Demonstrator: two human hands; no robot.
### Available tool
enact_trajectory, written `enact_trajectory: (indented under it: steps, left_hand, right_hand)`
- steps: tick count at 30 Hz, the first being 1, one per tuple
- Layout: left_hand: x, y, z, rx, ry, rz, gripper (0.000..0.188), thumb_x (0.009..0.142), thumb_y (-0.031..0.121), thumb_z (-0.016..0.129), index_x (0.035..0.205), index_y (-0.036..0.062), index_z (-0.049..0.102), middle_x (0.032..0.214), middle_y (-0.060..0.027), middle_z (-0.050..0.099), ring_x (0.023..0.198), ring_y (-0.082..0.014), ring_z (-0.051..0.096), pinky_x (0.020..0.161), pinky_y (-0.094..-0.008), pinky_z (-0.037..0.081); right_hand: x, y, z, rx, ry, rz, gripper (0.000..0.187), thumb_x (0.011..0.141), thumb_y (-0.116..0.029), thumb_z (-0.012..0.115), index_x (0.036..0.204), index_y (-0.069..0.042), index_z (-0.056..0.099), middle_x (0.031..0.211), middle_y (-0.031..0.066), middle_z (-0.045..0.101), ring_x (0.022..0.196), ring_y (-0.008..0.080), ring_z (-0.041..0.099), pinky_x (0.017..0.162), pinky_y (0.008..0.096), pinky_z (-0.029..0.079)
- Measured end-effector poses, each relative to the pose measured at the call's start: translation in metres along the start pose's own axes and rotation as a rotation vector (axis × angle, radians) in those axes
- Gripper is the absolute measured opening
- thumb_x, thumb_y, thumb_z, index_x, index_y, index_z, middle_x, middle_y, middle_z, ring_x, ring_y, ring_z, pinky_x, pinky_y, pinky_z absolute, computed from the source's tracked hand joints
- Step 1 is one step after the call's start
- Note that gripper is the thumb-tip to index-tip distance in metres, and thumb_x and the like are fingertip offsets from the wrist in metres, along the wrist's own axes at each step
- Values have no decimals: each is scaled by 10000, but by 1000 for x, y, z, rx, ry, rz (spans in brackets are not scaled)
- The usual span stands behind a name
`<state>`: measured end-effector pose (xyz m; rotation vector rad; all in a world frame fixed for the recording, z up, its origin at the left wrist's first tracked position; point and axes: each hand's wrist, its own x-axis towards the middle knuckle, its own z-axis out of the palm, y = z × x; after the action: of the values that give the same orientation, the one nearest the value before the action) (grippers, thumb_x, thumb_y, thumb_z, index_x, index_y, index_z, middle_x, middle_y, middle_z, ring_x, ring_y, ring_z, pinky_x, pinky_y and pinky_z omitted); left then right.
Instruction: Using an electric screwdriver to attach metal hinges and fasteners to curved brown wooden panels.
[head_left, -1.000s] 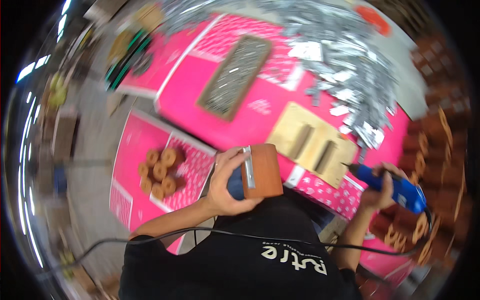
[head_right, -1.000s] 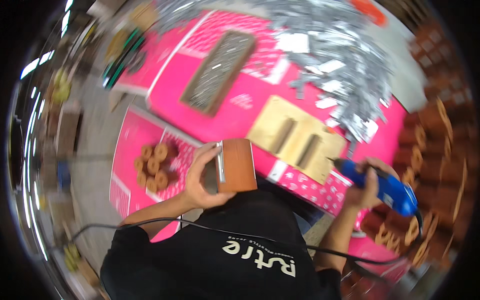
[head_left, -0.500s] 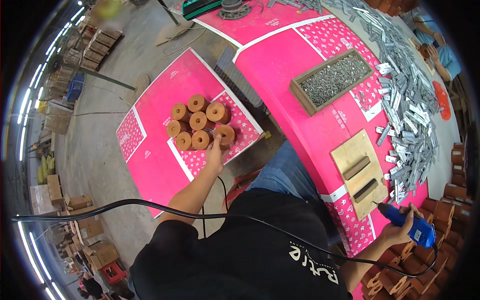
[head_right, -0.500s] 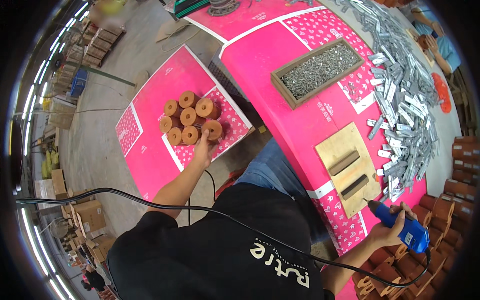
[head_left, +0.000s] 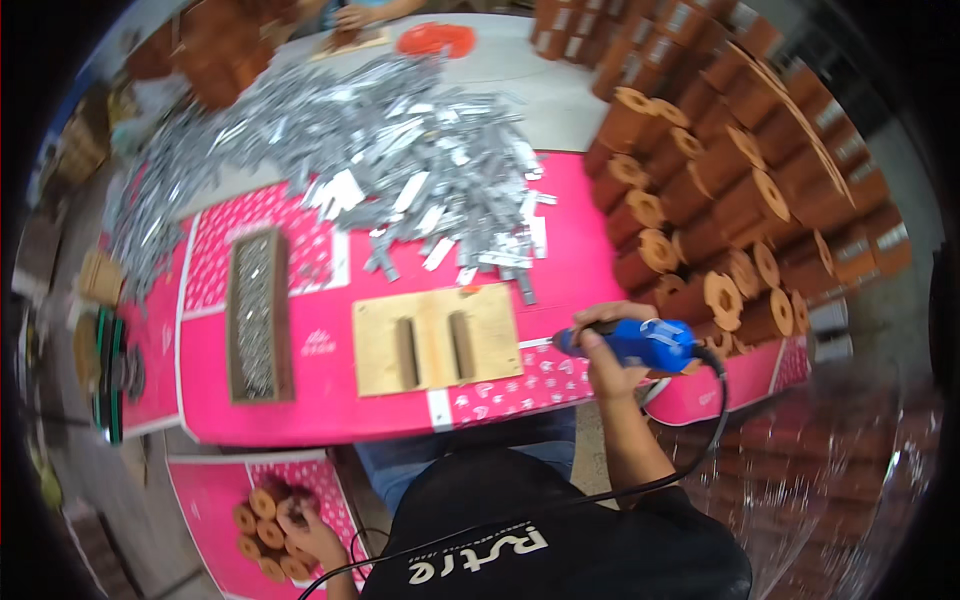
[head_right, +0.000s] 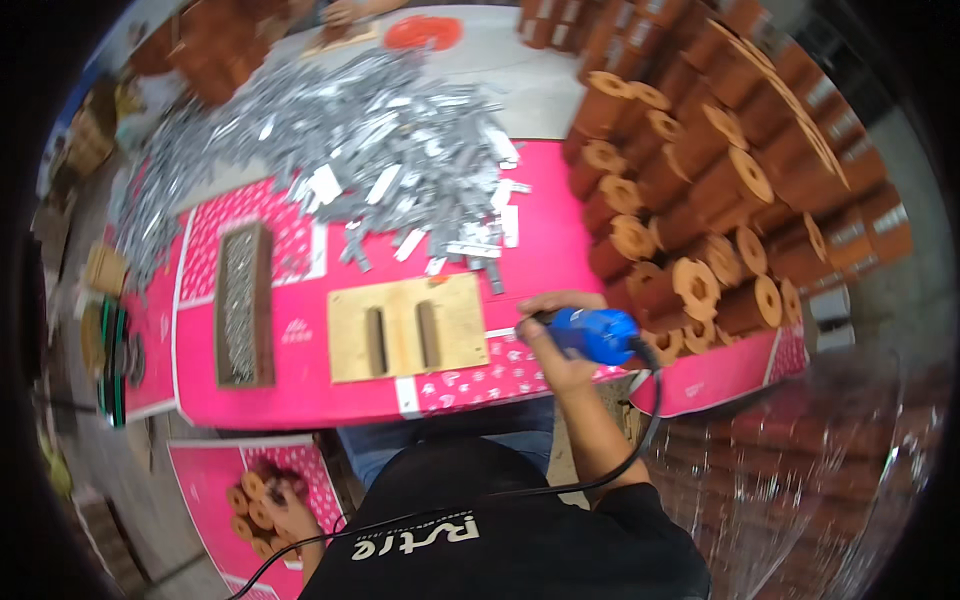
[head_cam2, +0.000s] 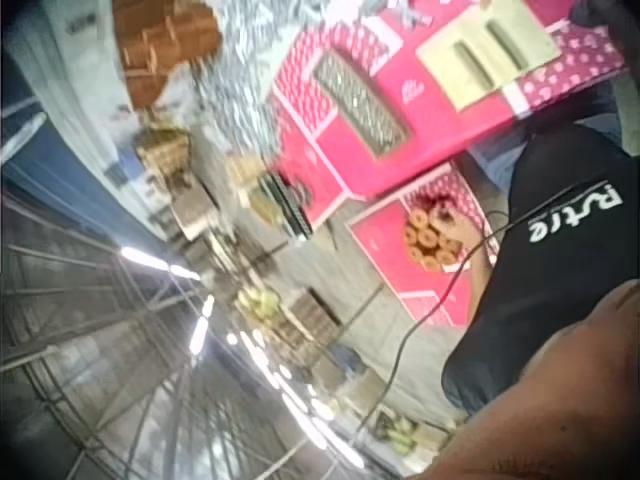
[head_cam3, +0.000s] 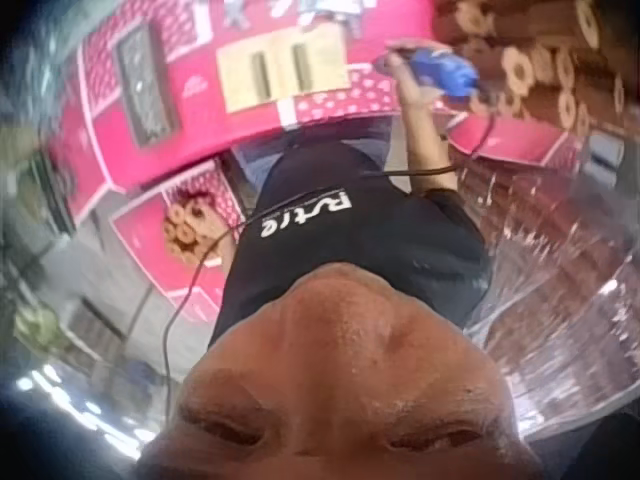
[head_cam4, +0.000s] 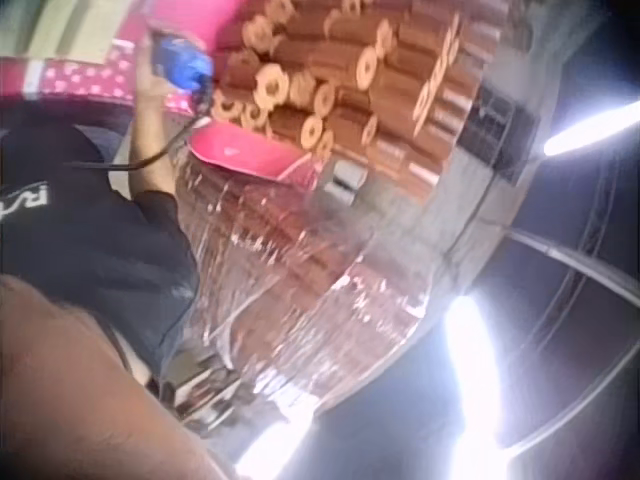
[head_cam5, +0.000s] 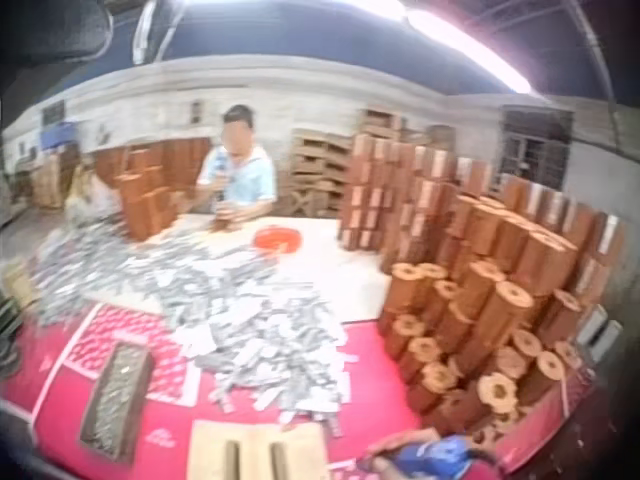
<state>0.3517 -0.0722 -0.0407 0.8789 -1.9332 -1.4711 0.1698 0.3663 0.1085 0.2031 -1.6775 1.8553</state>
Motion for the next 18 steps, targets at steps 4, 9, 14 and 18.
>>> enact_trajectory:
  steps: [4,9,14,18]
  left_hand:
    - [19,180,167,144,-512,436,143,900,59,594,1022,-12,575,893,-53,590,862,-123,557,803,-260,452]
    - [-61,295,359,-166,-1186,865,203,808,28,682,999,-3,619,885,-71,624,748,-133,596,688,-247,470]
    - [-177,395,469,-356,-1241,1163,574,759,211,766,1232,30,496,1096,-168,563,963,-250,565,823,-352,473]
    - [-219,424,512,-185,-1311,1153,736,733,286,788,1340,101,414,1118,-199,511,1055,-327,524,923,-409,432]
  right_hand:
    - [-9,-10,-32,-77,3,-59,305,786,85,629,1035,-9,480,930,133,637,875,189,649,771,304,525]
    - [-17,-1,-53,-306,-165,-42,279,767,48,648,1001,-16,510,911,143,644,873,204,642,760,314,518]
    - [-23,5,-43,-175,-25,-95,277,708,76,654,945,-15,542,836,155,675,755,219,674,655,320,543]
    - [-22,5,-38,-105,89,-64,297,680,8,716,930,-18,558,817,146,673,719,216,679,653,311,541]
